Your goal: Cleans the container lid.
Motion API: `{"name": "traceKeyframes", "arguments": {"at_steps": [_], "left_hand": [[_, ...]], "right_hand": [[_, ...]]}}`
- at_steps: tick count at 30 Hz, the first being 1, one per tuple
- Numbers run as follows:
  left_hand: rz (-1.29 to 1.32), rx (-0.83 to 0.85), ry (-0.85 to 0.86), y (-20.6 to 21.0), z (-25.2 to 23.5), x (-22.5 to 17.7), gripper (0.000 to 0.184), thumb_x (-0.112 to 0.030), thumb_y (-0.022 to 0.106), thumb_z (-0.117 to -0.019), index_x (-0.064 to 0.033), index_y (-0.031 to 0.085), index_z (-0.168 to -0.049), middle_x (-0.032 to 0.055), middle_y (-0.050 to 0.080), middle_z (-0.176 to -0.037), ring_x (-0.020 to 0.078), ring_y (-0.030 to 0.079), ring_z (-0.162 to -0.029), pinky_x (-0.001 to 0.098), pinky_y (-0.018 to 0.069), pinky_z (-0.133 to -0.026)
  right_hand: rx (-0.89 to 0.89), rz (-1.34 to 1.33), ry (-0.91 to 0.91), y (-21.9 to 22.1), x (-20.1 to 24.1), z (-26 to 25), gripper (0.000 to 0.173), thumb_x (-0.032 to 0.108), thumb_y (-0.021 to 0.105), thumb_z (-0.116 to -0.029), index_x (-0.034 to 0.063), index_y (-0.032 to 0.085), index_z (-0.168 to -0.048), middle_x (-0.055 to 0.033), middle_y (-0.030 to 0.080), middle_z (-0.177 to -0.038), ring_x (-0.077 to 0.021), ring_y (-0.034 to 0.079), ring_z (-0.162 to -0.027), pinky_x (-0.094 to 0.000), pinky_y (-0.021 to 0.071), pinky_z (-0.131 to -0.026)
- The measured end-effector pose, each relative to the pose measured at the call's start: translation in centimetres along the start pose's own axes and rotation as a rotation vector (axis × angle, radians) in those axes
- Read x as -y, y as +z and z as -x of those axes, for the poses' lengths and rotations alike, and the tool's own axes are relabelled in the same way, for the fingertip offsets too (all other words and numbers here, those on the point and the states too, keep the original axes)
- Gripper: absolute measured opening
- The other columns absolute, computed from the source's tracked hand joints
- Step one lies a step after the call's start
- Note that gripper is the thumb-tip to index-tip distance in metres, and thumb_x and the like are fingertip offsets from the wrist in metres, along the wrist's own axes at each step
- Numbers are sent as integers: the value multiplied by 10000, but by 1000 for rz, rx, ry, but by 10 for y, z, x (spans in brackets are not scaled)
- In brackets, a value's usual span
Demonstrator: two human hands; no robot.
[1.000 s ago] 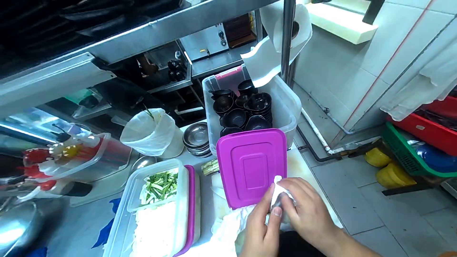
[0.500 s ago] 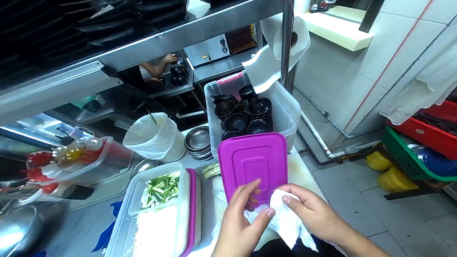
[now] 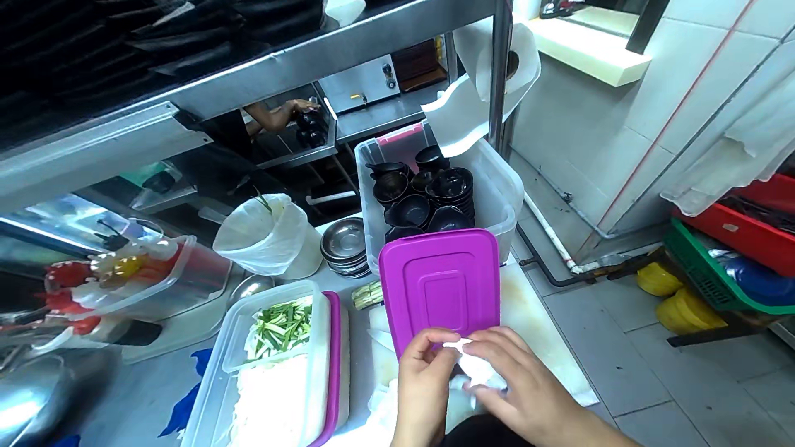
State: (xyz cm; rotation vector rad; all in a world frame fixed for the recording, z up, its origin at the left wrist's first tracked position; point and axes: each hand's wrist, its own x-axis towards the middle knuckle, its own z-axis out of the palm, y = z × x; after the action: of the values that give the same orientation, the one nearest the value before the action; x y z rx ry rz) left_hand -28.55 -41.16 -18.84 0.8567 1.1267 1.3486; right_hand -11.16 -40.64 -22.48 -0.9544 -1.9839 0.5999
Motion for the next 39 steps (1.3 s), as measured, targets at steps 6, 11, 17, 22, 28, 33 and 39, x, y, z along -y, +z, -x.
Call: {"name": "traceKeyframes", "arguments": {"at_steps": [6, 11, 17, 22, 28, 33, 39], "left_hand": [[-108, 349, 174, -21, -6, -5, 411, -41, 726, -895, -3, 637, -1295, 154, 601, -1320, 217, 702, -928, 376, 638, -792], [-302, 336, 314, -17, -2, 4, 228, -150, 758, -926, -44, 751, -1128, 98, 704, -1060, 172, 694, -845, 304, 624, -725], [-249, 169, 393, -11, 4, 13, 123, -108, 733, -936, -47, 783, -1030, 85, 693, -884, 138, 668, -714, 258, 602, -627], [-555, 160, 642, -15, -2, 13, 126, -109, 716, -951, -90, 788, -1053, 21, 722, -932, 111, 692, -806, 260, 619, -707], [-345, 227, 415, -6, 11, -1, 249, -147, 595, -1031, -36, 730, -1208, 115, 673, -1157, 179, 696, -918, 330, 633, -786], [-48, 308, 209, -10, 7, 3, 168, -133, 669, -990, -7, 757, -1058, 140, 709, -1037, 174, 707, -795, 320, 636, -711], [-32, 179, 234, -4, 3, 11, 304, -54, 753, -898, -13, 609, -1163, 78, 690, -873, 127, 674, -715, 266, 594, -634]], "right_hand": [[26, -556, 219, -21, 2, -10, 220, 95, 584, -998, 69, 685, -1192, -40, 718, -1137, -116, 695, -1015, -309, 608, -885], [83, -826, 328, -20, 2, -8, 154, 113, 581, -1030, 43, 656, -1146, -80, 718, -1016, -167, 709, -879, -340, 623, -785], [61, -664, 244, -13, 4, -3, 204, 179, 630, -1021, 61, 639, -1187, -44, 730, -1013, -132, 721, -855, -324, 638, -752], [11, -732, 282, -15, 8, -5, 261, 207, 633, -1030, 42, 656, -1231, -71, 729, -1076, -163, 722, -928, -343, 637, -820], [-173, -690, 372, -19, 5, -14, 153, 109, 626, -1006, 36, 697, -1121, -69, 735, -1040, -157, 715, -905, -311, 625, -796], [-157, -756, 368, -18, 6, -15, 140, 114, 632, -1008, 29, 693, -1101, -85, 727, -1006, -165, 711, -874, -310, 621, -772], [-6, -731, 274, -19, 7, -15, 237, 162, 590, -1036, 30, 674, -1214, -66, 732, -1092, -138, 714, -947, -310, 622, -830]]}}
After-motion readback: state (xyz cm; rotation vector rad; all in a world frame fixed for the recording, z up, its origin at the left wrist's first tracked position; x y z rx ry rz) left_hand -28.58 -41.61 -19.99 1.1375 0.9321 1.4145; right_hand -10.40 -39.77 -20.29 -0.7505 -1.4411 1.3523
